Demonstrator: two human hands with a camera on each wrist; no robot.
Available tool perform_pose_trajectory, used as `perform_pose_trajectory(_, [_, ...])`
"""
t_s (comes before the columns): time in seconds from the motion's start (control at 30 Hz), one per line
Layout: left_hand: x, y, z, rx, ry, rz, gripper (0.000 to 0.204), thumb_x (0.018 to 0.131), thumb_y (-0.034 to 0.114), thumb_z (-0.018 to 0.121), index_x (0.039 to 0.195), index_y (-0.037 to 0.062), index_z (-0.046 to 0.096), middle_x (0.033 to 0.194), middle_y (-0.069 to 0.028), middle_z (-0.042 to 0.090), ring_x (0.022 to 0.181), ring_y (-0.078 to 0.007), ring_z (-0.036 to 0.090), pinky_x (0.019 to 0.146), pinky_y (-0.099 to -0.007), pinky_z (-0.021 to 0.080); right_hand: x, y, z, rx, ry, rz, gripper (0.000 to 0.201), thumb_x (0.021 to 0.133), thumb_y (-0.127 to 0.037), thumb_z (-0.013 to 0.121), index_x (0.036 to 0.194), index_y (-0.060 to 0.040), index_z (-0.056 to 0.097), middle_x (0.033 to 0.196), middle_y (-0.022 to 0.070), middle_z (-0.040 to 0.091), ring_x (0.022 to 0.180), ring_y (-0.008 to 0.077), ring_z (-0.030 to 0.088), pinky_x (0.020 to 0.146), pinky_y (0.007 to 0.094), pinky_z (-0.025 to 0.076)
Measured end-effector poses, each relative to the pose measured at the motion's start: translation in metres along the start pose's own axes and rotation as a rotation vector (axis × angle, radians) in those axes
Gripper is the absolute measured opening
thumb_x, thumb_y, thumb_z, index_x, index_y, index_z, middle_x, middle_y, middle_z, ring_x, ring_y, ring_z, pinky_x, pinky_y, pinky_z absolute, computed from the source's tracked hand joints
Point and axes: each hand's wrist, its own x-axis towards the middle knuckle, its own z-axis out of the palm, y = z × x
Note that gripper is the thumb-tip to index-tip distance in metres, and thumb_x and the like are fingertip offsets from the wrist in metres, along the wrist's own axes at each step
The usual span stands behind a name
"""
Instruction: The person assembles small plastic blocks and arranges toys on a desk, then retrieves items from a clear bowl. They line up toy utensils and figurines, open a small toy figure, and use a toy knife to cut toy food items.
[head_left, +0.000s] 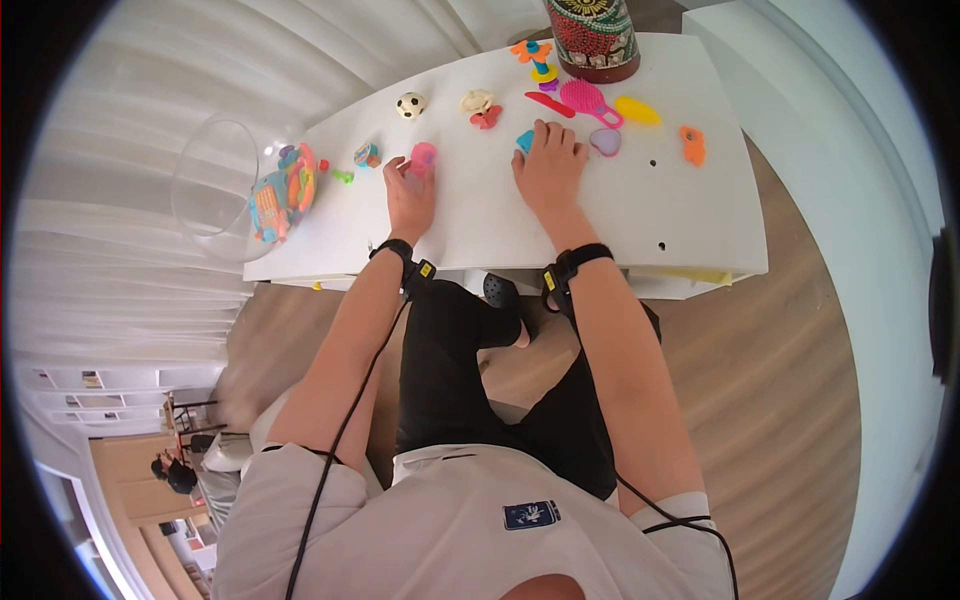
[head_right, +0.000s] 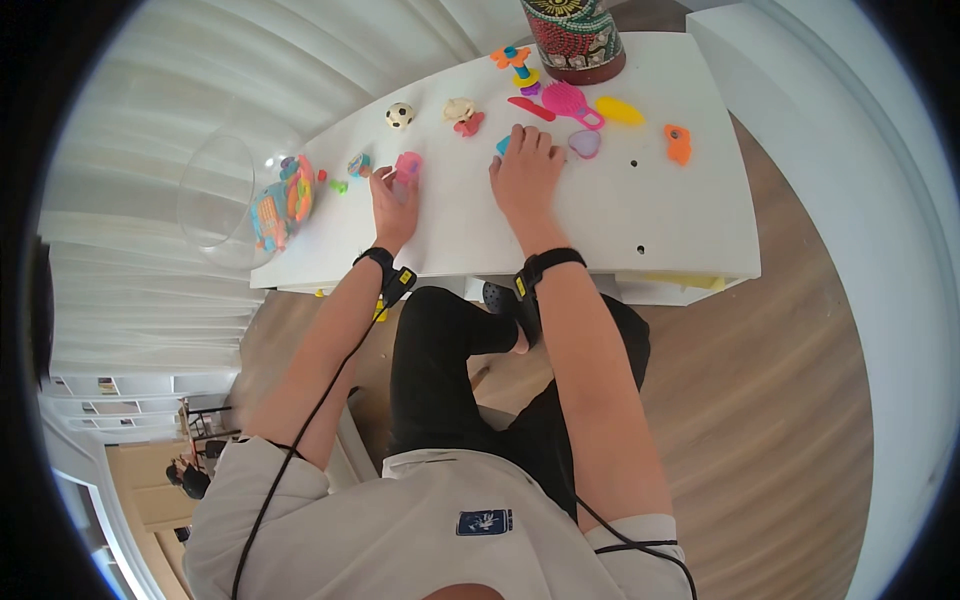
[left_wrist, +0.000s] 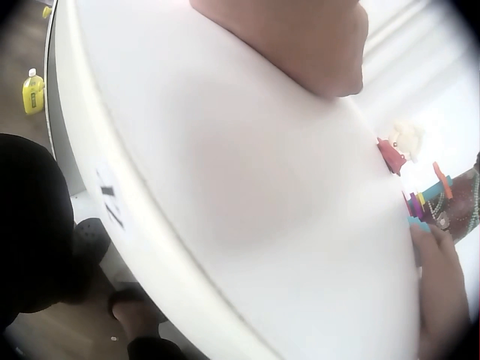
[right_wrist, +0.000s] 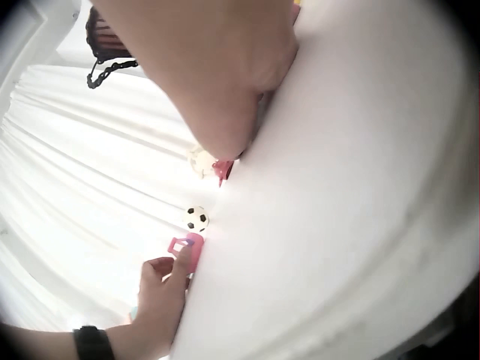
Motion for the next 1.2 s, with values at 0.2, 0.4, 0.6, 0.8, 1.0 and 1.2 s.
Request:
perform_pose_trajectory(0.2, [0.001,-0.005,0.001,0.014,0.021,-0.049,0.060,0.096,0.025,0.076,0.135,-0.0060,0.044,0.133,-0.0236,0.052,0.123,-0.0350,0.060,0.107,-0.0441,0.048,0.014,0.017,0.004,0.006,-0.090,-0.083,0.045,0.084,-0.036,0.079,0.115,-0.0080,0.062,0.116,0.0094,0.059,0.111,0.0283,0.054,0.093,0.0462,0.043])
perform_pose_trajectory(0.4, [0.002,-0.007,0.003,-0.002,0.044,-0.012,0.060,0.093,0.022,0.078,0.134,-0.0057,0.045,0.128,-0.0217,0.054,0.120,-0.0345,0.059,0.105,-0.0429,0.049,0.014,0.018,0.003,0.091,-0.115,-0.062,0.041,0.085,-0.033,0.078,0.113,-0.0079,0.064,0.114,0.0100,0.059,0.109,0.0293,0.055,0.094,0.0450,0.043])
perform_pose_trajectory(0.6, [0.002,-0.008,0.002,0.045,0.043,0.000,0.055,0.092,0.021,0.077,0.130,-0.0044,0.047,0.128,-0.0217,0.053,0.119,-0.0377,0.058,0.104,-0.0442,0.049,0.012,0.019,-0.002,0.159,-0.086,-0.045,0.037,0.083,-0.030,0.078,0.110,-0.0081,0.065,0.111,0.0096,0.059,0.108,0.0290,0.055,0.094,0.0445,0.043])
perform_pose_trajectory(0.8, [0.004,-0.011,0.003,0.087,0.017,-0.016,0.048,0.092,0.021,0.075,0.127,-0.0011,0.050,0.136,-0.0235,0.052,0.126,-0.0422,0.055,0.105,-0.0463,0.049,0.010,0.024,0.006,0.204,-0.084,-0.046,0.036,0.082,-0.028,0.079,0.108,-0.0078,0.065,0.107,0.0097,0.060,0.107,0.0300,0.056,0.094,0.0452,0.043])
perform_pose_trajectory(1.0, [0.004,-0.005,0.001,0.099,0.020,0.019,0.041,0.094,0.015,0.072,0.128,-0.0005,0.054,0.135,-0.0232,0.054,0.125,-0.0408,0.056,0.107,-0.0447,0.048,0.008,0.029,0.005,0.304,-0.037,-0.037,0.034,0.084,-0.026,0.079,0.111,-0.0076,0.068,0.109,0.0103,0.060,0.106,0.0319,0.057,0.094,0.0466,0.045])
perform_pose_trajectory(1.2, [0.004,-0.004,-0.001,0.057,0.016,0.038,0.044,0.093,0.016,0.073,0.130,0.0017,0.055,0.139,-0.0231,0.053,0.124,-0.0425,0.058,0.106,-0.0466,0.050,0.008,0.029,0.005,0.201,-0.019,-0.102,0.035,0.087,-0.026,0.078,0.118,-0.0110,0.072,0.110,0.0100,0.059,0.106,0.0317,0.056,0.095,0.0460,0.045])
